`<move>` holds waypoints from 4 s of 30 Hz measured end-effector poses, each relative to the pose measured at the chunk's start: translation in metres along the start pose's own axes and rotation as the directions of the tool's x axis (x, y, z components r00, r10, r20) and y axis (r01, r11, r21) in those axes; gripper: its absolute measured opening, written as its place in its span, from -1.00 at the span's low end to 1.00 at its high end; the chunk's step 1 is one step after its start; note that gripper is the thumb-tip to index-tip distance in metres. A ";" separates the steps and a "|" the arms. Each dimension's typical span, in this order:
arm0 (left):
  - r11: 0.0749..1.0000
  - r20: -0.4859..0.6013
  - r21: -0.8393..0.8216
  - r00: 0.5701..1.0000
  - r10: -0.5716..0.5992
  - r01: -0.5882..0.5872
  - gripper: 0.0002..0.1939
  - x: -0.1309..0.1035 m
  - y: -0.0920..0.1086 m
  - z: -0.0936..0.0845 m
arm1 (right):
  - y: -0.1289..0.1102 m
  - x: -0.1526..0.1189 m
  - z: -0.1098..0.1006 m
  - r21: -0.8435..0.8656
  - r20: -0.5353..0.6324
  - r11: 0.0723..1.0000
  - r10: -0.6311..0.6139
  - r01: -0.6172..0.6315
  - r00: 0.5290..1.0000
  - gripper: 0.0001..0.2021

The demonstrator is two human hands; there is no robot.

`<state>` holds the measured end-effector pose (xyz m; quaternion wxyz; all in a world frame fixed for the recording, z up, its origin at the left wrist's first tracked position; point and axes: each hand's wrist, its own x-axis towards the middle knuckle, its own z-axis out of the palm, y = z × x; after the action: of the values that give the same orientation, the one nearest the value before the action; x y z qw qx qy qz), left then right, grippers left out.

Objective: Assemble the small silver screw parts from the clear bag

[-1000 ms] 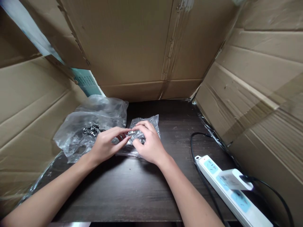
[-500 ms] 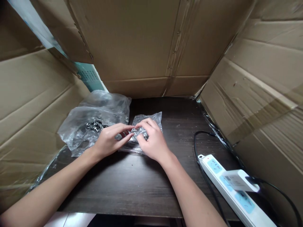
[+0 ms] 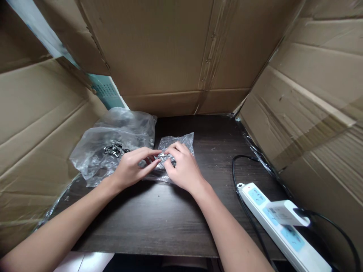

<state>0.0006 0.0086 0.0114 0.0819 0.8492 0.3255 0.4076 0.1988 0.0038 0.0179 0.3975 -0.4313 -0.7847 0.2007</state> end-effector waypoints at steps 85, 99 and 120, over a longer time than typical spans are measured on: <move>1.000 0.018 -0.011 1.000 -0.015 0.015 -0.79 -0.001 0.001 -0.001 | -0.002 0.001 -0.002 0.062 -0.064 0.998 -0.009 0.013 0.998 -0.76; 1.000 0.013 -0.003 1.000 -0.017 0.017 -0.79 -0.001 0.000 -0.001 | 0.001 0.000 0.001 0.039 -0.055 0.999 0.011 -0.009 0.998 -0.73; 1.000 0.019 -0.013 1.000 -0.023 0.024 -0.80 -0.001 -0.001 0.000 | -0.005 0.000 -0.002 0.079 -0.126 0.996 -0.036 0.046 0.991 -0.72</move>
<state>-0.0005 0.0085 0.0108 0.0954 0.8486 0.3319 0.4008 0.1980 0.0012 0.0227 0.4669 -0.4101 -0.7584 0.1970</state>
